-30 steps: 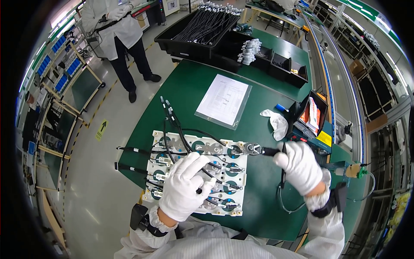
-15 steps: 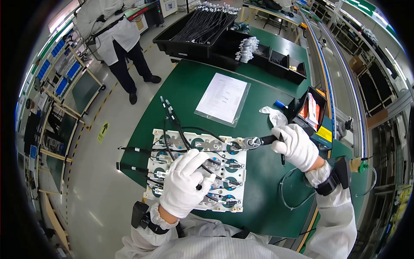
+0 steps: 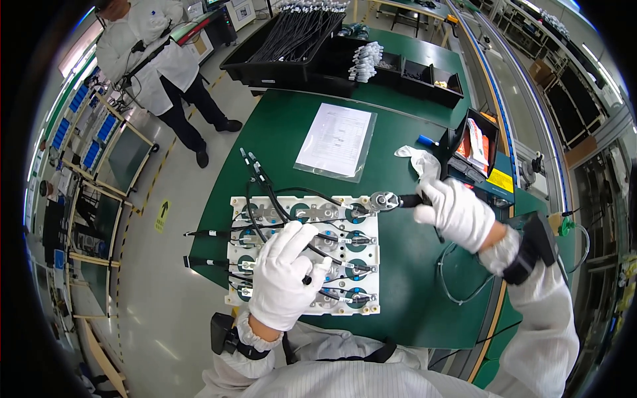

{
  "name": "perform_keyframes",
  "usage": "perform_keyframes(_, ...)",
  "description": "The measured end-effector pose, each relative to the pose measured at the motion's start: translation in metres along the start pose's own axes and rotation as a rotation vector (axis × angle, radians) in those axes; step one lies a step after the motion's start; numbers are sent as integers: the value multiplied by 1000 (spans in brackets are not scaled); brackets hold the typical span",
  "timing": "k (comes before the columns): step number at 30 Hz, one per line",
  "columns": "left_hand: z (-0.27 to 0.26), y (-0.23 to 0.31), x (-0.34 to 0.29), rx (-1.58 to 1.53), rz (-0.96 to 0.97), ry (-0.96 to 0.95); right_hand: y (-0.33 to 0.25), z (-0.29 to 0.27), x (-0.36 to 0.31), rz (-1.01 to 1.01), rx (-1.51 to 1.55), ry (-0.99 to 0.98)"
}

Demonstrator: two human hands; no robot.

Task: The person applies glue to a battery pack using a dispenser, moves it to a conveyor, and picks up a document. They then use a torque wrench and a marker on the terminals before applying more glue with the dispenser.

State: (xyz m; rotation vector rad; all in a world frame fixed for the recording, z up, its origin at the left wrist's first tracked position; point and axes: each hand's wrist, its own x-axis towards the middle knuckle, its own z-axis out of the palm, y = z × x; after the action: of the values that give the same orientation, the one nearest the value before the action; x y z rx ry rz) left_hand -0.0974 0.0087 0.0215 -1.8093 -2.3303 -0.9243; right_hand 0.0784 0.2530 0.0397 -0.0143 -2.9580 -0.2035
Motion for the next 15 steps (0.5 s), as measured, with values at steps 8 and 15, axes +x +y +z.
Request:
perform_keyframes(8,1,-2,-2,-9,19,24,-43,-19,-6,203,119,-157)
perform_keyframes(15,2,-2,-1,-57,27,47,-71,-25,3,484,335,-169)
